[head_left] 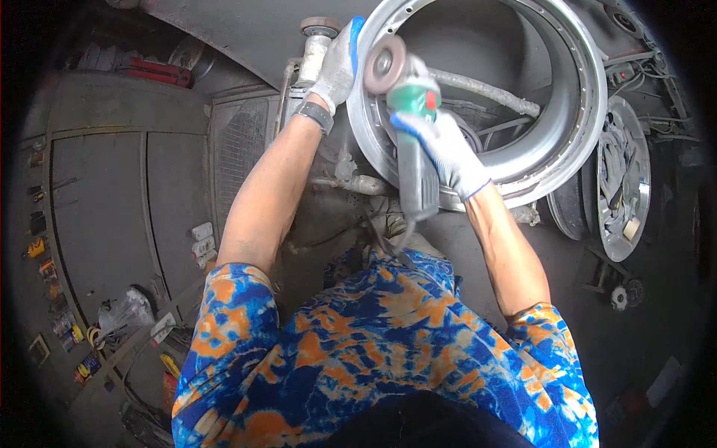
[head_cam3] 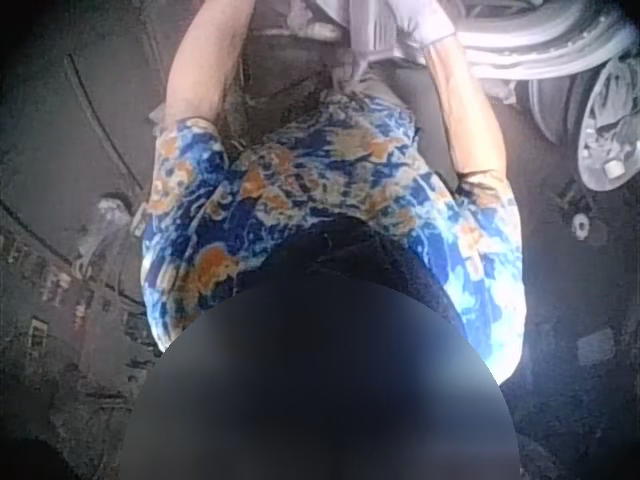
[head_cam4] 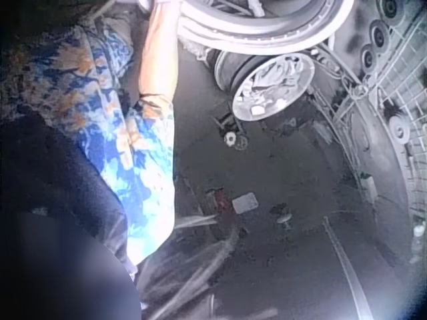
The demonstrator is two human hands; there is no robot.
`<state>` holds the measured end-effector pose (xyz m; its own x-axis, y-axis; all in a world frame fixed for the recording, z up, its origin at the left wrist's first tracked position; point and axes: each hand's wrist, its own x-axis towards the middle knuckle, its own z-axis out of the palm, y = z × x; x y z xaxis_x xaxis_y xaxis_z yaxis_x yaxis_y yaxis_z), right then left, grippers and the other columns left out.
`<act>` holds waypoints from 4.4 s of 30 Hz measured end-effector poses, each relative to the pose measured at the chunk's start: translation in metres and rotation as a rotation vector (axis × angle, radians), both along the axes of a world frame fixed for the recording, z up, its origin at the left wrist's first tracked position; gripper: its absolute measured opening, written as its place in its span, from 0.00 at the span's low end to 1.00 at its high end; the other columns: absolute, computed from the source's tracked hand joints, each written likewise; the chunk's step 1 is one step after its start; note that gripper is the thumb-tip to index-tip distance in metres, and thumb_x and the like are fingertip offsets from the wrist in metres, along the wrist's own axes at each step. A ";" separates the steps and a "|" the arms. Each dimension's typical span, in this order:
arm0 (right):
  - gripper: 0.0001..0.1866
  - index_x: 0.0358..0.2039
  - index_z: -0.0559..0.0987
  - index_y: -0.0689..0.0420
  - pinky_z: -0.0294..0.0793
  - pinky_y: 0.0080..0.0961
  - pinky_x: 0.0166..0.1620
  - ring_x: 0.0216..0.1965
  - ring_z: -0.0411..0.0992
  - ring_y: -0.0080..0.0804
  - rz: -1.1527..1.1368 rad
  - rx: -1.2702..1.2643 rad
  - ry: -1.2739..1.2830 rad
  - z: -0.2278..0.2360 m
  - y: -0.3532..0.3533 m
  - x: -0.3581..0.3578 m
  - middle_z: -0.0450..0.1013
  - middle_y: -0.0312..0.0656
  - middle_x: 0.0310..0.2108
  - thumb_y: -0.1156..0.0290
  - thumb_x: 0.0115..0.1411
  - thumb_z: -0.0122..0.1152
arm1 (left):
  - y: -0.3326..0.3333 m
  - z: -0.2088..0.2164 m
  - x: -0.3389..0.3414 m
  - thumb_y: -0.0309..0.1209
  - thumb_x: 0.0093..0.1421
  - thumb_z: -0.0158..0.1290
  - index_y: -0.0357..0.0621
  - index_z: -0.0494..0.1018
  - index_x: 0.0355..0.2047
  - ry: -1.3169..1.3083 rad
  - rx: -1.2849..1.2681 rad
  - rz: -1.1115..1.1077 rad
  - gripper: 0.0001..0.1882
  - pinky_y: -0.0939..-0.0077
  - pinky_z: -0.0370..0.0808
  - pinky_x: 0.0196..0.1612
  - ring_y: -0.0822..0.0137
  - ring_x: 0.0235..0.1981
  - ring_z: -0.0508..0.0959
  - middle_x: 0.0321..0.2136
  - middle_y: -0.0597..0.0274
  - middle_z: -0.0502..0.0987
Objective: Grinding the inner surface of a metal wheel rim using a handheld angle grinder.
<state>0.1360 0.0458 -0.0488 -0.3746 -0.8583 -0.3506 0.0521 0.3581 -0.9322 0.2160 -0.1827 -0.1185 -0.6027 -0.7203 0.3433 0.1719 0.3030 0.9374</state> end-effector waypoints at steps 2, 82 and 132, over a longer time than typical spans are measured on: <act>0.24 0.44 0.82 0.60 0.74 0.27 0.40 0.33 0.75 0.25 0.074 0.064 0.073 0.002 0.015 0.009 0.80 0.39 0.33 0.50 0.61 0.67 | -0.002 0.003 0.005 0.40 0.75 0.43 0.38 0.72 0.56 -0.068 0.003 -0.005 0.20 0.67 0.73 0.56 0.63 0.50 0.78 0.48 0.53 0.80; 0.23 0.49 0.80 0.62 0.74 0.27 0.51 0.43 0.76 0.28 0.083 0.055 0.002 -0.004 0.009 -0.010 0.81 0.44 0.42 0.57 0.62 0.67 | 0.003 0.016 0.008 0.43 0.76 0.43 0.40 0.66 0.65 -0.174 0.149 -0.081 0.25 0.69 0.70 0.62 0.66 0.55 0.75 0.54 0.57 0.76; 0.22 0.47 0.81 0.61 0.74 0.29 0.50 0.41 0.76 0.30 0.204 0.020 0.212 -0.009 0.022 -0.006 0.80 0.46 0.37 0.57 0.60 0.66 | 0.008 0.021 0.010 0.42 0.76 0.45 0.44 0.71 0.59 -0.168 0.147 -0.084 0.19 0.74 0.73 0.57 0.73 0.51 0.75 0.51 0.64 0.77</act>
